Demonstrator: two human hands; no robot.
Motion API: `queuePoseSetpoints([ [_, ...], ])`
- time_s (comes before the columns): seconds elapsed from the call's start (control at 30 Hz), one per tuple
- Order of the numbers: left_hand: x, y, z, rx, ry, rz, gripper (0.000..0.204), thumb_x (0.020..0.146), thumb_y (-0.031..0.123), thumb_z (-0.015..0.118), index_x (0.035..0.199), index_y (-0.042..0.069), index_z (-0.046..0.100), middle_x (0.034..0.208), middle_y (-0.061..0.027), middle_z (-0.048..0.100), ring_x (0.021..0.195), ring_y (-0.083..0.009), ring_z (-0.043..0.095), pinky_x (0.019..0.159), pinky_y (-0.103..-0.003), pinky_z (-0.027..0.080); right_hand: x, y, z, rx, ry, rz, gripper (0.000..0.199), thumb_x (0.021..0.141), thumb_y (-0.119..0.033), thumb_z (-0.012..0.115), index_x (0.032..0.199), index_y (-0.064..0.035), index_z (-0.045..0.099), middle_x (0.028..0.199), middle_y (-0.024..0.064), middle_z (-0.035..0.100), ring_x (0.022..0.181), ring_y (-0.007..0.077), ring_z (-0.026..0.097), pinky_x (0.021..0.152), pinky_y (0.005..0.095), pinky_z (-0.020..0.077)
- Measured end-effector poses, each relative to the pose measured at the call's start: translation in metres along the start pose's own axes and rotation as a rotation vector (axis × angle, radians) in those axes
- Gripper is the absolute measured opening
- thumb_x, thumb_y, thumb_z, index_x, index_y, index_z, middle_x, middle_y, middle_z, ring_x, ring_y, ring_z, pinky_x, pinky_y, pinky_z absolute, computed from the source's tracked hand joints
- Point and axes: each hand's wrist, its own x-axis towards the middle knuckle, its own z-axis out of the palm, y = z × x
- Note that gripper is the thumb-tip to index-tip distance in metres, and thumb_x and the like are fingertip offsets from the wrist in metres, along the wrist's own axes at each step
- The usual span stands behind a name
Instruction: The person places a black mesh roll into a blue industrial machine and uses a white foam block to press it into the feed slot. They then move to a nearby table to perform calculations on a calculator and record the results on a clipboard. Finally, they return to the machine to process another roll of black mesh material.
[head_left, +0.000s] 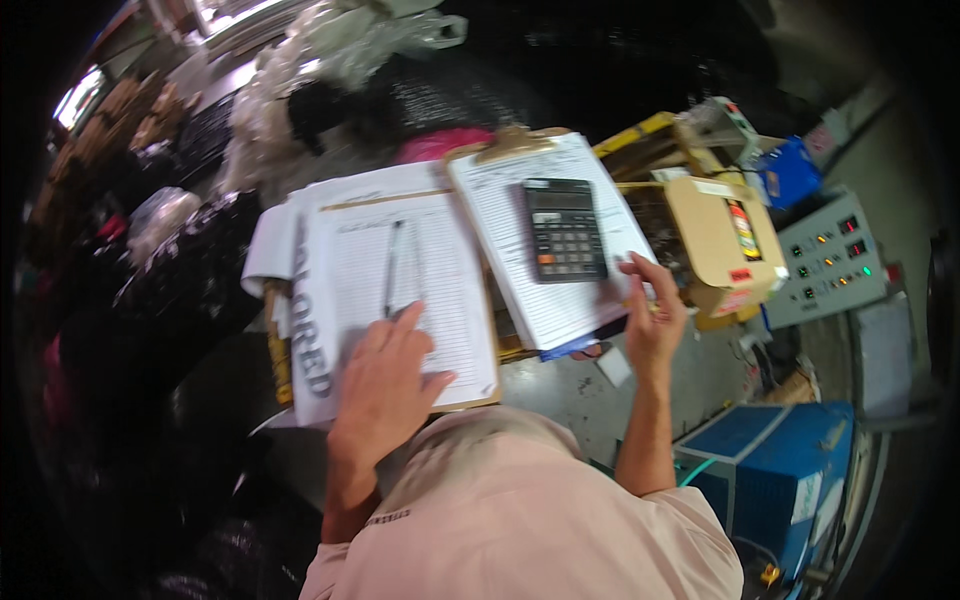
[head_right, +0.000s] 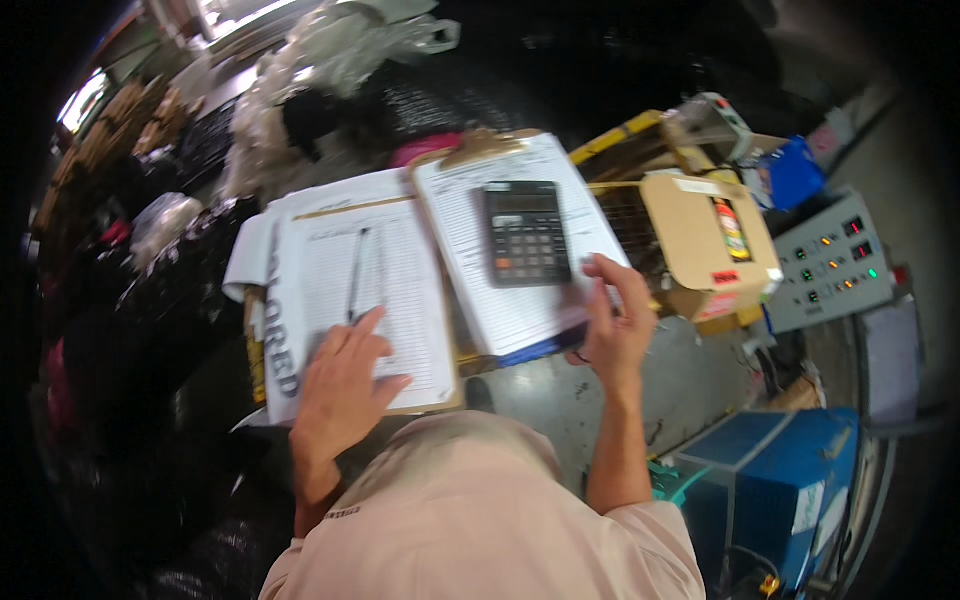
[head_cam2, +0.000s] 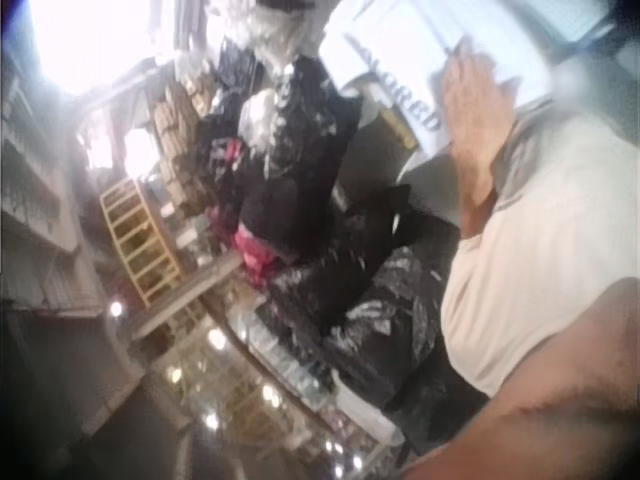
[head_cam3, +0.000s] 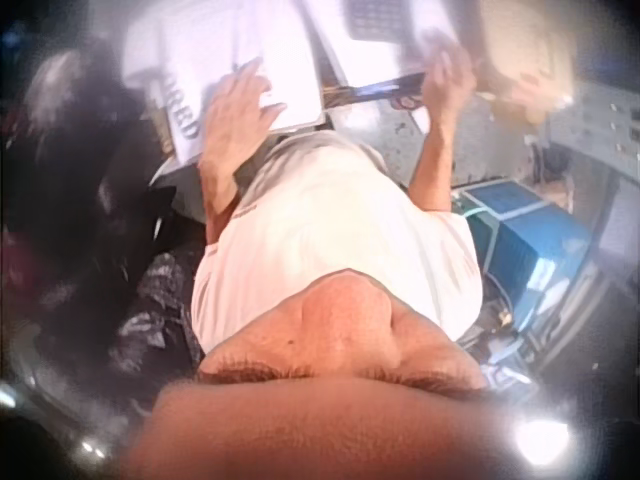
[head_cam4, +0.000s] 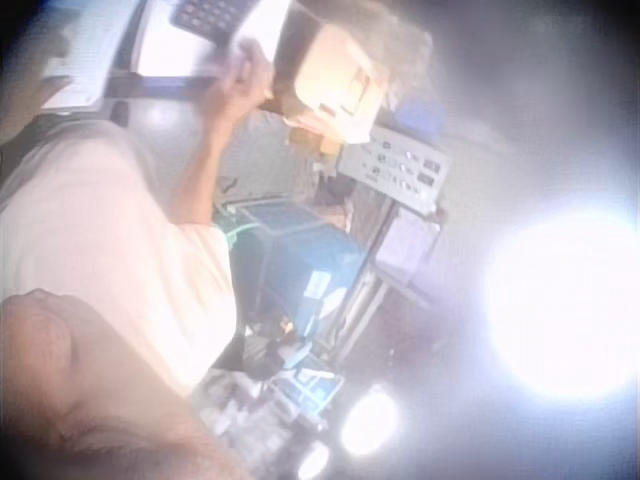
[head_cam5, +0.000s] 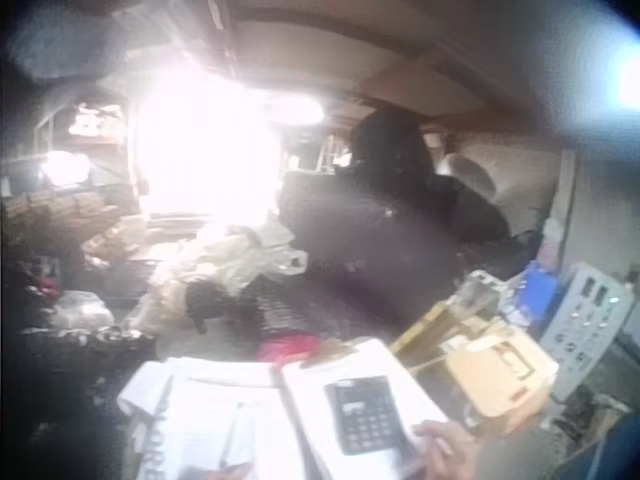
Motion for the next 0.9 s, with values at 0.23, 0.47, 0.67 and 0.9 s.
queuePoseSetpoints([
  [0.23, -0.002, 0.0, -0.003, -0.003, -0.015, 0.002, 0.04, 0.09, 0.026, 0.085, 0.116, 0.002, 0.067, 0.162, -0.02, 0.055, 0.129, -0.038, 0.057, 0.113, -0.051, 0.047, 0.016, -0.036, 0.004, -0.179, -0.089, -0.175, 0.034, 0.102, 0.003, 0.064, 0.132, -0.0081, 0.076, 0.111, 0.0071, 0.082, 0.133, 0.0315, 0.066, 0.12, 0.0476, 0.0405],
  [0.47, -0.005, -0.002, -0.003, -0.017, 0.008, 0.007, 0.039, 0.09, 0.026, 0.085, 0.116, 0.002, 0.067, 0.162, -0.02, 0.056, 0.129, -0.0379, 0.057, 0.112, -0.051, 0.047, 0.032, -0.045, 0.014, -0.364, -0.215, -0.239, 0.044, 0.1, 0.004, 0.061, 0.14, -0.0116, 0.073, 0.109, 0.0039, 0.082, 0.143, 0.0297, 0.061, 0.129, 0.0577, 0.0277],
  [0.67, -0.005, -0.005, -0.001, -0.021, 0.039, 0.047, 0.04, 0.089, 0.024, 0.085, 0.116, 0.002, 0.065, 0.161, -0.0203, 0.057, 0.124, -0.0407, 0.057, 0.11, -0.05, 0.047, 0.047, -0.055, 0.044, -0.281, -0.289, -0.316, 0.049, 0.1, 0.004, 0.062, 0.145, -0.0124, 0.071, 0.107, 0.0032, 0.082, 0.145, 0.03, 0.059, 0.13, 0.0593, 0.0256],
  [0.9, -0.005, -0.004, 0.001, -0.017, 0.036, 0.028, 0.04, 0.09, 0.025, 0.085, 0.116, 0.002, 0.066, 0.161, -0.0196, 0.057, 0.125, -0.0403, 0.057, 0.11, -0.05, 0.047, 0.049, -0.052, 0.048, -0.328, -0.322, -0.313, 0.047, 0.1, 0.004, 0.062, 0.143, -0.0123, 0.071, 0.104, 0.0028, 0.082, 0.144, 0.0294, 0.06, 0.129, 0.0609, 0.0259],
])
